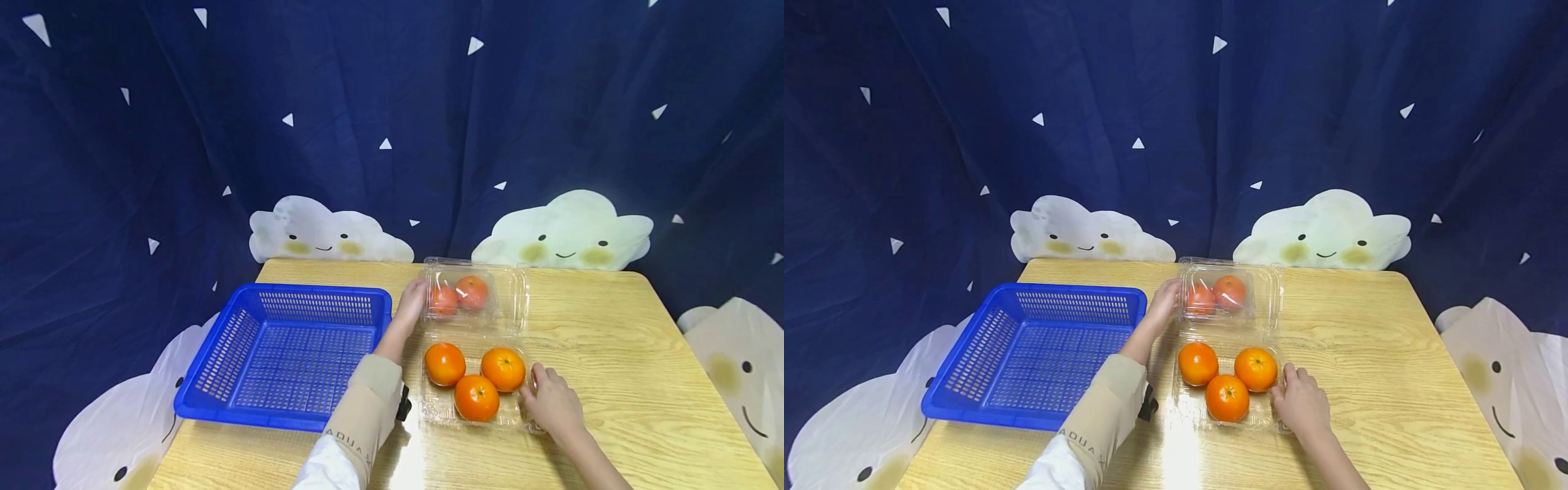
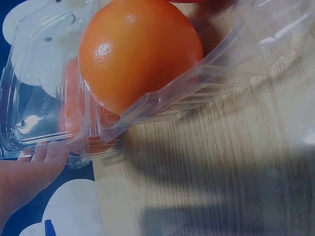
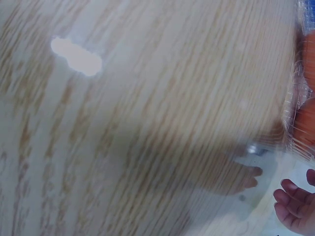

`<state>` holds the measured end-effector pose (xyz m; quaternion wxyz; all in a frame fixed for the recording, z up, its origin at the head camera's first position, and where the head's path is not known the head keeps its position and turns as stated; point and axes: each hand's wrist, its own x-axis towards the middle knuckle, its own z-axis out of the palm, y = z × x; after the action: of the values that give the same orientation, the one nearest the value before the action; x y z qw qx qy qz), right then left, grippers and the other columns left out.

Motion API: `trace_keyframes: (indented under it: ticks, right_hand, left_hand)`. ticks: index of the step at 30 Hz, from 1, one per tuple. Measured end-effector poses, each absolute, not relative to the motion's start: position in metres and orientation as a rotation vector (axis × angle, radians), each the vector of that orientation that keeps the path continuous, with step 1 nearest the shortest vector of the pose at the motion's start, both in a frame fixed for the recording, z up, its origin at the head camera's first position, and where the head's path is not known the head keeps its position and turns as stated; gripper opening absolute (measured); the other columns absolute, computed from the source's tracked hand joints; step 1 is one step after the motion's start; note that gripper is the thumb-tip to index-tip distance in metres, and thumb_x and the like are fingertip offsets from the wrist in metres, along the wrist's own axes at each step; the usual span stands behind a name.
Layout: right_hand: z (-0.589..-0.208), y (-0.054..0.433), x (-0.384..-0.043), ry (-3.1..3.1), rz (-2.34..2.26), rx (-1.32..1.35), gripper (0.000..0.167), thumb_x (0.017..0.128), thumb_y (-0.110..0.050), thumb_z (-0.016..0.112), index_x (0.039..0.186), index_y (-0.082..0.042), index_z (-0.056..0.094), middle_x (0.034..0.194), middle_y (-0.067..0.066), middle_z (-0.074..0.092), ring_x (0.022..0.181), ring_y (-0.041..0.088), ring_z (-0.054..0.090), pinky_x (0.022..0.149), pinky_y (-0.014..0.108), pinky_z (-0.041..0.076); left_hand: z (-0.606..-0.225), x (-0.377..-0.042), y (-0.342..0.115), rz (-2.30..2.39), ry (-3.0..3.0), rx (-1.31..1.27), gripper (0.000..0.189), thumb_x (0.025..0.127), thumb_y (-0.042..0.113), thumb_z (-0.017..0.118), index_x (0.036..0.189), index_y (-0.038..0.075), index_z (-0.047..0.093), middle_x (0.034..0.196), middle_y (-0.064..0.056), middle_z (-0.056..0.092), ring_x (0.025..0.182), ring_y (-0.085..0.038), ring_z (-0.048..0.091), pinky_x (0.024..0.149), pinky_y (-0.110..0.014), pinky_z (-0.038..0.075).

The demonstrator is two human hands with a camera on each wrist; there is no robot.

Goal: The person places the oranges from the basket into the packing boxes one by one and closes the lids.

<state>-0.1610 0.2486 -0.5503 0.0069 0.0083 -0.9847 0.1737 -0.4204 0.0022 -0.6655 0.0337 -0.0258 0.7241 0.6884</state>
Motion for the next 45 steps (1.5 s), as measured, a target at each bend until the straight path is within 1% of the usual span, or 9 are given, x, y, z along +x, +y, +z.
trace_keyframes:
  ticks: [3,7,10,16,24,29,34,39,45]
  right_hand:
    - [-0.550,0.249,-0.161,-3.082,0.547,0.025,0.021,0.081,-0.023,0.057,0.083,-0.008,0.043,0.071,0.005,0.041,0.058,0.020,0.037,0.044,0.029,0.029]
    - [-0.550,0.249,-0.161,-3.085,0.555,0.028,0.021,0.081,-0.023,0.058,0.083,-0.007,0.043,0.071,0.005,0.041,0.058,0.020,0.037,0.044,0.028,0.029]
    - [-0.550,0.249,-0.161,-3.081,0.550,0.029,0.021,0.081,-0.023,0.058,0.083,-0.007,0.044,0.071,0.005,0.042,0.058,0.020,0.037,0.044,0.029,0.029]
    - [-0.551,0.249,-0.161,-3.083,0.546,0.030,0.021,0.081,-0.023,0.057,0.082,-0.008,0.043,0.070,0.005,0.041,0.058,0.020,0.037,0.044,0.029,0.029]
    - [-0.551,0.249,-0.161,-3.077,0.552,0.039,0.020,0.081,-0.022,0.056,0.083,-0.007,0.043,0.070,0.005,0.041,0.057,0.020,0.036,0.043,0.028,0.029]
    - [-0.551,0.248,-0.161,-3.079,0.552,0.025,0.019,0.081,-0.022,0.056,0.083,-0.007,0.044,0.070,0.005,0.041,0.058,0.020,0.037,0.044,0.029,0.029]
    - [-0.550,0.248,-0.161,-3.088,0.549,0.019,0.020,0.081,-0.023,0.056,0.084,-0.007,0.044,0.071,0.005,0.042,0.059,0.021,0.038,0.044,0.029,0.029]
    - [-0.550,0.249,-0.161,-3.086,0.548,0.017,0.021,0.081,-0.024,0.057,0.085,-0.007,0.045,0.072,0.005,0.043,0.059,0.021,0.039,0.044,0.029,0.030]
    - [-0.549,0.248,-0.161,-3.084,0.565,0.009,0.020,0.081,-0.023,0.057,0.085,-0.007,0.046,0.072,0.005,0.043,0.060,0.021,0.040,0.045,0.029,0.031]
  left_hand:
    - [-0.635,-0.401,0.003,2.190,2.143,-0.055,0.047,0.090,0.050,0.044,0.116,0.011,0.053,0.097,-0.004,0.059,0.084,-0.015,0.057,0.071,-0.030,0.048]
    - [-0.542,-0.346,0.003,2.189,2.061,-0.146,0.042,0.092,0.044,0.040,0.111,0.008,0.053,0.091,-0.008,0.058,0.074,-0.016,0.052,0.065,-0.030,0.045]
    - [-0.482,-0.314,0.004,2.139,2.020,-0.264,0.047,0.094,0.037,0.035,0.118,0.000,0.051,0.105,-0.017,0.057,0.085,-0.023,0.053,0.075,-0.034,0.046]
    - [-0.429,-0.283,0.001,2.160,2.011,-0.231,0.048,0.096,0.029,0.031,0.121,-0.009,0.046,0.119,-0.027,0.051,0.104,-0.034,0.052,0.089,-0.037,0.044]
    - [-0.442,-0.288,0.006,2.100,2.202,-0.216,0.049,0.093,0.037,0.034,0.109,-0.004,0.056,0.107,-0.021,0.059,0.104,-0.035,0.053,0.092,-0.040,0.041]
    - [-0.439,-0.283,0.009,1.996,2.313,-0.244,0.053,0.091,0.043,0.038,0.106,-0.003,0.061,0.103,-0.020,0.061,0.097,-0.029,0.056,0.089,-0.036,0.042]
    - [-0.437,-0.275,0.011,1.939,2.407,-0.216,0.043,0.089,0.037,0.045,0.092,-0.001,0.063,0.095,-0.020,0.062,0.085,-0.025,0.056,0.080,-0.034,0.043]
    - [-0.435,-0.269,0.009,1.885,2.434,-0.182,0.033,0.082,0.032,0.054,0.084,0.000,0.062,0.082,-0.011,0.060,0.075,-0.018,0.051,0.067,-0.028,0.041]
    - [-0.432,-0.260,0.004,1.886,2.396,-0.094,0.028,0.080,0.026,0.058,0.086,-0.001,0.062,0.085,-0.014,0.062,0.075,-0.017,0.052,0.067,-0.027,0.043]
